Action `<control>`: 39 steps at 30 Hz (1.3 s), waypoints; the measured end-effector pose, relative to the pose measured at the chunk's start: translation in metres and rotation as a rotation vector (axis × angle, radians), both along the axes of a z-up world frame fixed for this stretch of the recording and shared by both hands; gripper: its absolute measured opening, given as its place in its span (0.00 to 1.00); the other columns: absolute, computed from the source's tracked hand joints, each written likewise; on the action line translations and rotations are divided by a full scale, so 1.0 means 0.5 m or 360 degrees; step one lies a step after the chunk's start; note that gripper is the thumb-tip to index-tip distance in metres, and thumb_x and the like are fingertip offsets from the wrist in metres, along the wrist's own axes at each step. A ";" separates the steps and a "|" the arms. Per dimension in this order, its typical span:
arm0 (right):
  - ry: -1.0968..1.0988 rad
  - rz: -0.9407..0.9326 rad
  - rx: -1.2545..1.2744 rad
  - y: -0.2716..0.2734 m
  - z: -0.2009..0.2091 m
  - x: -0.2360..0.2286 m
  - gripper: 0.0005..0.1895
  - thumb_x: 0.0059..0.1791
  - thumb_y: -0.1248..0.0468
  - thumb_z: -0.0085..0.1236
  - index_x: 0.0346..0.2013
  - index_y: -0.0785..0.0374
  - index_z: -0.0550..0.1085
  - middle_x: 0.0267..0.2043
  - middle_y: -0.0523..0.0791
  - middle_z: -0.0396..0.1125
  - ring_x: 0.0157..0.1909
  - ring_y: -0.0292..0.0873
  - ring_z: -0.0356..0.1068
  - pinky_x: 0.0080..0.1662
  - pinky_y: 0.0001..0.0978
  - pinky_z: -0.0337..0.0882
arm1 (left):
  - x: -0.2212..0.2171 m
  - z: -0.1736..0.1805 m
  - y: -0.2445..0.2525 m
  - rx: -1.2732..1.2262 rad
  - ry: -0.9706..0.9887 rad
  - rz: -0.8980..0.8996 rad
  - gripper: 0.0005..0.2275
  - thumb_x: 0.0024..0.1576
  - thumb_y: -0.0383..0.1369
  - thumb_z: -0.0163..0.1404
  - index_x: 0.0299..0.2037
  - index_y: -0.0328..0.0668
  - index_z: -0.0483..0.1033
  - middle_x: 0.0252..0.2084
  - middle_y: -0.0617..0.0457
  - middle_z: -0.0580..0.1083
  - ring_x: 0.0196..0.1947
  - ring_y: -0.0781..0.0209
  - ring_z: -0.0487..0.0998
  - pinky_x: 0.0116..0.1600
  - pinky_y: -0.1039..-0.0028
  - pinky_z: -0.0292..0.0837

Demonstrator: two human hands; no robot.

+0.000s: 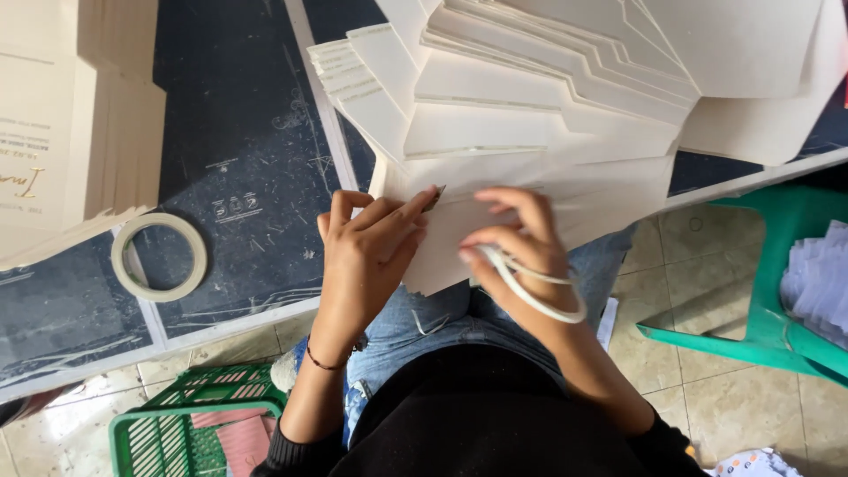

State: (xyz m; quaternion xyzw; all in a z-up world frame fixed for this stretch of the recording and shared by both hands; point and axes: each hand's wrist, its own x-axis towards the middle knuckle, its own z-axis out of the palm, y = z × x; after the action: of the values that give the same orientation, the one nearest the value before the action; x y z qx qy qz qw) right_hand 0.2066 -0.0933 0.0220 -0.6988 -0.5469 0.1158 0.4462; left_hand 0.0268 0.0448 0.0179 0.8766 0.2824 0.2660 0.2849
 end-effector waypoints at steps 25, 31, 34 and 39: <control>-0.0197 -0.0361 -0.0068 -0.060 -0.016 0.137 0.11 0.52 0.70 0.76 0.34 0.67 0.78 0.62 0.49 0.69 0.51 0.51 0.76 0.53 0.44 0.77 | -0.015 -0.036 -0.074 0.0027 -0.0036 0.0270 0.19 0.58 0.25 0.63 0.57 0.60 0.86 0.46 0.62 0.77 0.55 0.49 0.61 0.59 0.57 0.53; -0.0286 -0.0376 -0.0075 -0.057 -0.018 0.128 0.11 0.50 0.72 0.77 0.35 0.65 0.78 0.63 0.47 0.67 0.52 0.49 0.76 0.51 0.43 0.79 | 0.045 -0.074 -0.130 0.0696 0.0334 0.0139 0.23 0.57 0.23 0.52 0.61 0.60 0.82 0.52 0.55 0.72 0.51 0.46 0.66 0.54 0.50 0.55; -0.0352 -0.0322 -0.0038 -0.060 -0.011 0.122 0.10 0.50 0.75 0.75 0.37 0.66 0.78 0.63 0.49 0.65 0.53 0.52 0.76 0.50 0.44 0.79 | 0.099 -0.086 -0.157 0.0756 0.0358 0.0020 0.26 0.58 0.24 0.50 0.68 0.52 0.77 0.57 0.53 0.73 0.53 0.48 0.68 0.55 0.53 0.57; -0.0457 -0.0200 0.0104 -0.077 -0.012 0.112 0.09 0.50 0.77 0.73 0.40 0.66 0.80 0.65 0.51 0.64 0.54 0.54 0.77 0.50 0.45 0.77 | 0.179 -0.077 -0.176 0.0861 0.0239 -0.0046 0.22 0.62 0.23 0.51 0.68 0.42 0.76 0.59 0.51 0.73 0.53 0.51 0.70 0.56 0.58 0.63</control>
State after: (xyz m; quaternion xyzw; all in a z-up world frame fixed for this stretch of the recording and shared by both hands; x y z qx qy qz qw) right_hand 0.2623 -0.1317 0.0162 -0.7261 -0.5638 -0.0311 0.3923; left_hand 0.1165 -0.0429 -0.0208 0.9419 0.2090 0.2618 0.0225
